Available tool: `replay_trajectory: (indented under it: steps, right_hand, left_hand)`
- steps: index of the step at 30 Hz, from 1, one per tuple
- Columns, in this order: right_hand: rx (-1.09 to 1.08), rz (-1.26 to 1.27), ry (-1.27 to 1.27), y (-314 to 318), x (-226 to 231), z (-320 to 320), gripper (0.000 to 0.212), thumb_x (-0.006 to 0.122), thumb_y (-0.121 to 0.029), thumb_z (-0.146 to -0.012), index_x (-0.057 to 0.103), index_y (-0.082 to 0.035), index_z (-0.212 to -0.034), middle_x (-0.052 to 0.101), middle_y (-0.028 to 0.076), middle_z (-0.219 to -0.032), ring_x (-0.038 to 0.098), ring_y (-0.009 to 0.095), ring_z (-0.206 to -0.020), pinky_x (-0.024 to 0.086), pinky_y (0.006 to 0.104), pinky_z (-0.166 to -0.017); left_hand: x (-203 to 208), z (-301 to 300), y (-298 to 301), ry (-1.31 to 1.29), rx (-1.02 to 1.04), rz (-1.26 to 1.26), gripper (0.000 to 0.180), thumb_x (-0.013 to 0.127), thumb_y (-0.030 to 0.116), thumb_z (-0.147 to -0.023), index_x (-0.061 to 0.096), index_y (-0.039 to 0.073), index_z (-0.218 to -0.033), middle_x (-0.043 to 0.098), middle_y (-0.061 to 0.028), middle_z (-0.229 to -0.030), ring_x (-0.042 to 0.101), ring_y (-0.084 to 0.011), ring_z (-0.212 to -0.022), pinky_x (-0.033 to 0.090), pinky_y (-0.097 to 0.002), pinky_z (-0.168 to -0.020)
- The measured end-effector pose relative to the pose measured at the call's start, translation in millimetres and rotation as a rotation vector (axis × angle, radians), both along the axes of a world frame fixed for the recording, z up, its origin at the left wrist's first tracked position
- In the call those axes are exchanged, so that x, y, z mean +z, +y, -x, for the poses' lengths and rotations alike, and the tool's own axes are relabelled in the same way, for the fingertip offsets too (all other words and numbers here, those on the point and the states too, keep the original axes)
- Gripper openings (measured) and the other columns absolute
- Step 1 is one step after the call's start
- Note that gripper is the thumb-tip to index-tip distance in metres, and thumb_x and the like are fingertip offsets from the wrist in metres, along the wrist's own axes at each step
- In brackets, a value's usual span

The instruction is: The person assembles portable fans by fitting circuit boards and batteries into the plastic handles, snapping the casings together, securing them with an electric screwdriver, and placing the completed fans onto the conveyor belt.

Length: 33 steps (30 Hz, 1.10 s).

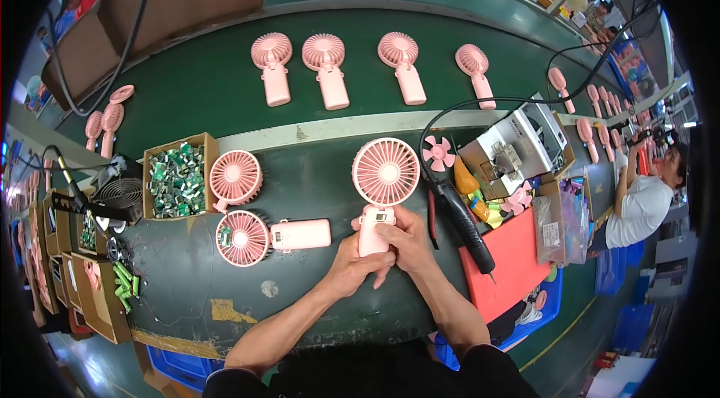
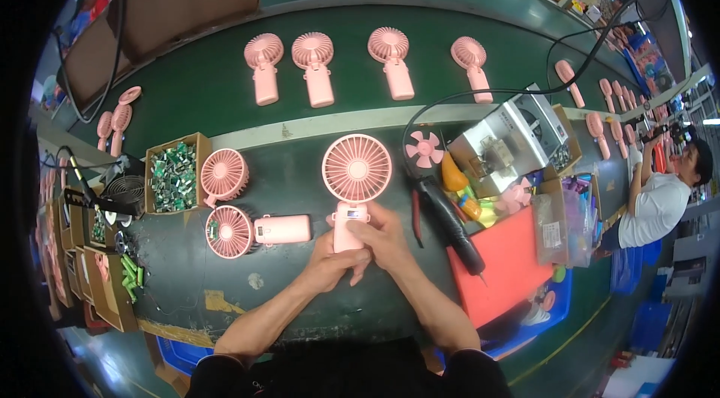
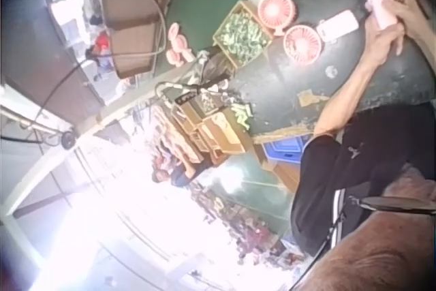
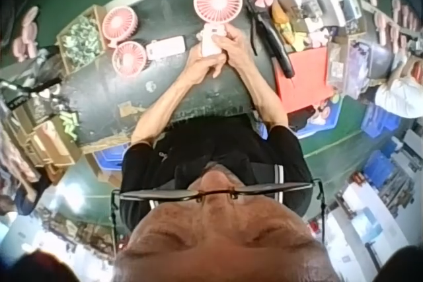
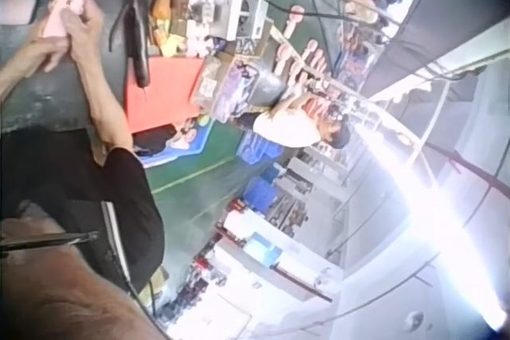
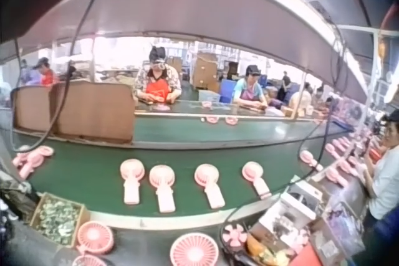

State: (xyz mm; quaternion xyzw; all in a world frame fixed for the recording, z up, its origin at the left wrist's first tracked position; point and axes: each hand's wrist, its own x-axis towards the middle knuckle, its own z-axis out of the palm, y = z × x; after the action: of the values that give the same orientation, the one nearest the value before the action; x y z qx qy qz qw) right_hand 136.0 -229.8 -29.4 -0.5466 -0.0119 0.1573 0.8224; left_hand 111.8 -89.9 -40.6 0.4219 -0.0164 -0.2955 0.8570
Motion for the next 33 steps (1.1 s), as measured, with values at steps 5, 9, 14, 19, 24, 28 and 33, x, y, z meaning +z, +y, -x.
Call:
replay_trajectory:
  steps: [5, 9, 14, 19, 24, 28, 33]
  right_hand:
    - [-0.002, -0.011, -0.026, 1, -5, -1, 0.034, 0.056, -0.012, -0.089, 0.054, 0.006, -0.118, 0.066, 0.021, -0.106, 0.068, 0.023, -0.089, 0.057, 0.0347, -0.076]
    - [0.032, -0.024, -0.041, -2, -5, -7, 0.036, 0.056, -0.013, -0.089, 0.053, 0.005, -0.12, 0.066, 0.02, -0.105, 0.067, 0.024, -0.091, 0.057, 0.035, -0.077]
    - [0.066, 0.02, -0.03, 6, -9, -8, 0.036, 0.058, -0.013, -0.086, 0.055, 0.007, -0.116, 0.066, 0.021, -0.106, 0.066, 0.027, -0.095, 0.056, 0.0373, -0.083]
    - [-0.08, 0.081, -0.065, -11, -5, 6, 0.04, 0.059, -0.018, -0.084, 0.053, 0.007, -0.114, 0.066, 0.02, -0.099, 0.067, 0.026, -0.089, 0.056, 0.0362, -0.08]
    - [-0.057, 0.008, -0.034, 10, -5, 2, 0.037, 0.058, -0.016, -0.084, 0.053, 0.007, -0.114, 0.064, 0.017, -0.098, 0.065, 0.023, -0.09, 0.055, 0.0337, -0.078]
    - [-0.016, -0.047, -0.092, 2, 2, 3, 0.039, 0.06, -0.018, -0.087, 0.053, 0.007, -0.115, 0.064, 0.018, -0.101, 0.065, 0.024, -0.09, 0.055, 0.0336, -0.079]
    - [-0.043, 0.029, -0.064, 3, -8, -1, 0.041, 0.059, -0.013, -0.084, 0.052, 0.007, -0.12, 0.066, 0.022, -0.105, 0.067, 0.027, -0.092, 0.057, 0.0373, -0.079]
  left_hand:
    - [-2, 1, -2, 0.006, 0.01, -0.022, 0.011, 0.06, 0.004, -0.085, 0.056, -0.002, -0.093, 0.057, -0.0073, -0.07, 0.055, -0.014, -0.053, 0.043, -0.0269, -0.042]
    - [-4, -1, 0, -0.016, 0.016, 0.018, 0.015, 0.06, 0.001, -0.086, 0.056, -0.004, -0.099, 0.058, -0.0107, -0.074, 0.055, -0.0167, -0.053, 0.043, -0.0279, -0.042]
    - [-4, 4, 12, -0.122, 0.062, -0.067, 0.011, 0.061, 0.008, -0.087, 0.058, -0.003, -0.088, 0.058, -0.0083, -0.066, 0.055, -0.016, -0.051, 0.042, -0.0276, -0.043]
    - [-3, 5, -8, -0.129, -0.027, -0.042, 0.012, 0.066, 0.012, -0.085, 0.059, 0.002, -0.088, 0.06, -0.0046, -0.067, 0.054, -0.012, -0.05, 0.039, -0.0253, -0.044]
    - [-6, 8, 3, -0.07, 0.054, 0.034, 0.014, 0.063, 0.007, -0.084, 0.057, -0.002, -0.092, 0.058, -0.007, -0.069, 0.053, -0.0123, -0.048, 0.04, -0.0257, -0.039]
    - [-5, 4, 3, -0.173, -0.002, 0.029, 0.013, 0.063, 0.009, -0.084, 0.057, -0.001, -0.089, 0.057, -0.0061, -0.064, 0.053, -0.0119, -0.047, 0.04, -0.0253, -0.04]
    - [-14, 2, 0, -0.079, 0.028, 0.069, 0.012, 0.064, 0.004, -0.084, 0.058, -0.002, -0.093, 0.057, -0.007, -0.064, 0.053, -0.0151, -0.048, 0.04, -0.0275, -0.04]
